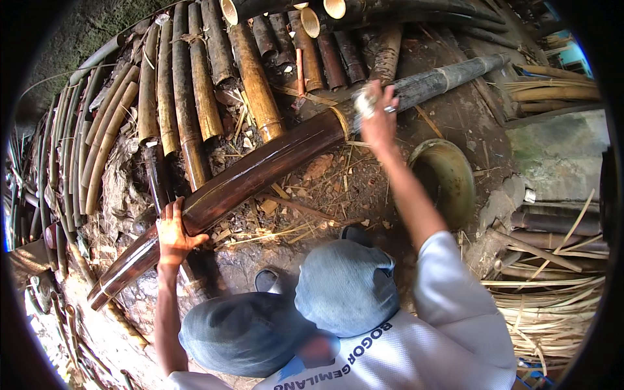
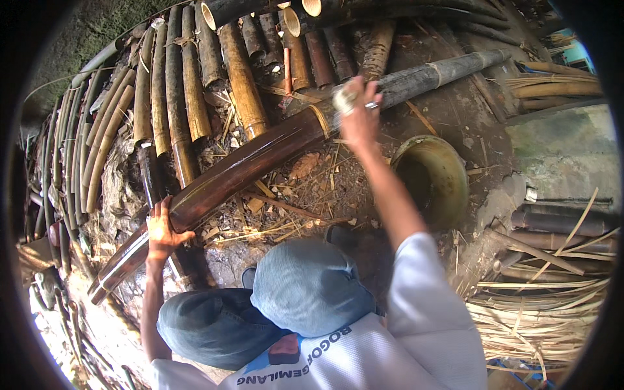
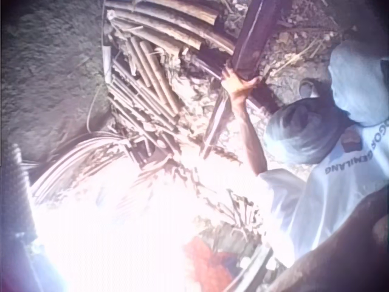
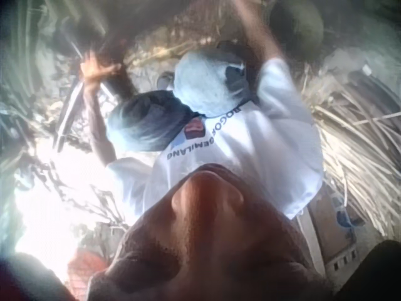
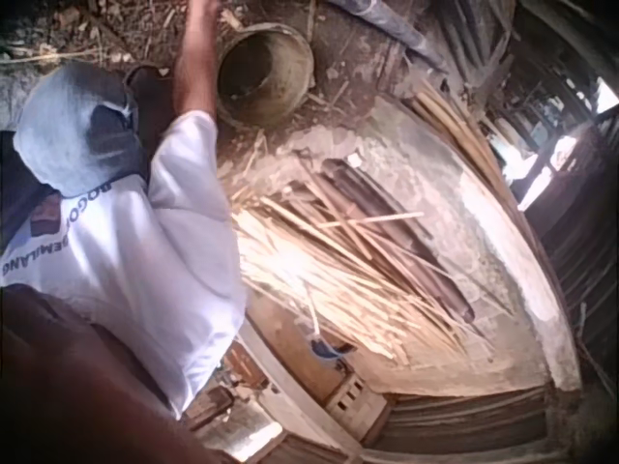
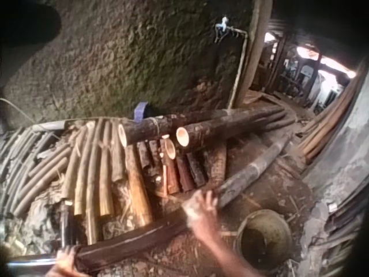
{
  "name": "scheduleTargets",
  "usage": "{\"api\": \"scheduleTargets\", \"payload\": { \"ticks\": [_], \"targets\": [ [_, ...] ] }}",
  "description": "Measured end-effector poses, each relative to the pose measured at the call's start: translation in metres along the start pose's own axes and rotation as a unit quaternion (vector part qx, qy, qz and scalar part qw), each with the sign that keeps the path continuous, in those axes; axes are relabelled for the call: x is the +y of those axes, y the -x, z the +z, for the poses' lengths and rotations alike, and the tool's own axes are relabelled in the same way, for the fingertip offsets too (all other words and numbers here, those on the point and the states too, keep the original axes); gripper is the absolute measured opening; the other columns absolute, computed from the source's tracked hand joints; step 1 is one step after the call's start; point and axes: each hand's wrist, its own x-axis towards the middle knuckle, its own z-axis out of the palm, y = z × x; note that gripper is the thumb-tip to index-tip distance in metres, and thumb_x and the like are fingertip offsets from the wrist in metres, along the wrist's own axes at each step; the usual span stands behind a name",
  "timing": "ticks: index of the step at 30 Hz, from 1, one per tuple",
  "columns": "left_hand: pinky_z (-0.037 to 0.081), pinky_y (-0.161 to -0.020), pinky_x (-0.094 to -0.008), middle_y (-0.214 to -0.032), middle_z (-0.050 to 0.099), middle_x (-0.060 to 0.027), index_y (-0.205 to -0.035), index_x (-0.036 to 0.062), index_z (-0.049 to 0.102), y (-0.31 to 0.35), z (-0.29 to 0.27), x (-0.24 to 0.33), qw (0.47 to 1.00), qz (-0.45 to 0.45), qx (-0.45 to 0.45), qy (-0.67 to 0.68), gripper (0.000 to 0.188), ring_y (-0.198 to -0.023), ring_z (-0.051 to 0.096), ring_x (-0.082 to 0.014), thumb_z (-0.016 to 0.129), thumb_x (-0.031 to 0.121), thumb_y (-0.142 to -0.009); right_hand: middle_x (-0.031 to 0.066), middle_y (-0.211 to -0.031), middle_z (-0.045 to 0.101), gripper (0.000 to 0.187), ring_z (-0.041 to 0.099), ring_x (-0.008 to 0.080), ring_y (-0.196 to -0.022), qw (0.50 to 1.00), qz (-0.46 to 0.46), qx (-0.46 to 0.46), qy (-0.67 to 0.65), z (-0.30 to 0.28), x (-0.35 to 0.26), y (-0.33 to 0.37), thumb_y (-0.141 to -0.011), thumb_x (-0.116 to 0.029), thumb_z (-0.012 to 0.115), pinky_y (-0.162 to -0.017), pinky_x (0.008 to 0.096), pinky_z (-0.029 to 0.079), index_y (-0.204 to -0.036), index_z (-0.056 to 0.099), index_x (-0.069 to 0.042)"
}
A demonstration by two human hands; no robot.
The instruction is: The person sits on the ground and rubs a long bamboo pole with a cloth, repeatedly dipping the cloth into a bucket of liquid. The person rotates the pole to cover different sections and continues the rubbing motion along its length.
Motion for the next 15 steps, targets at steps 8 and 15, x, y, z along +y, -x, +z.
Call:
{"api": "scheduleTargets", "payload": {
  "ticks": [8,15],
  "targets": [
    [0.045,-0.103,-0.0521,-0.126,0.06,-0.0156,-0.143,0.0089,0.049,-0.008,0.009,-0.011,0.993,0.031,0.097,-0.055,0.113,-0.12,0.059,-0.0386,0.096,0.043,-0.047,0.0227,-0.167,0.028,0.078,0.034,0.0503,-0.144,0.981,-0.123,0.028,-0.149,0.007,-0.158,0.079,-0.09,-0.014,0.069,-0.117,0.058,0.037,-0.16,0.034,-0.015],
    [0.052,-0.1,-0.0497,-0.121,0.065,-0.0187,-0.139,0.0076,0.052,-0.028,-0.003,-0.034,0.995,0.092,0.043,0.017,0.109,-0.114,0.064,-0.0404,0.097,0.045,-0.048,0.0206,-0.171,0.021,0.071,0.007,0.0449,-0.158,0.996,-0.001,0.035,-0.076,0.008,-0.05,0.009,-0.099,-0.018,0.058,-0.128,0.0573,0.011,-0.164,0.028,-0.011]
  ]
}}
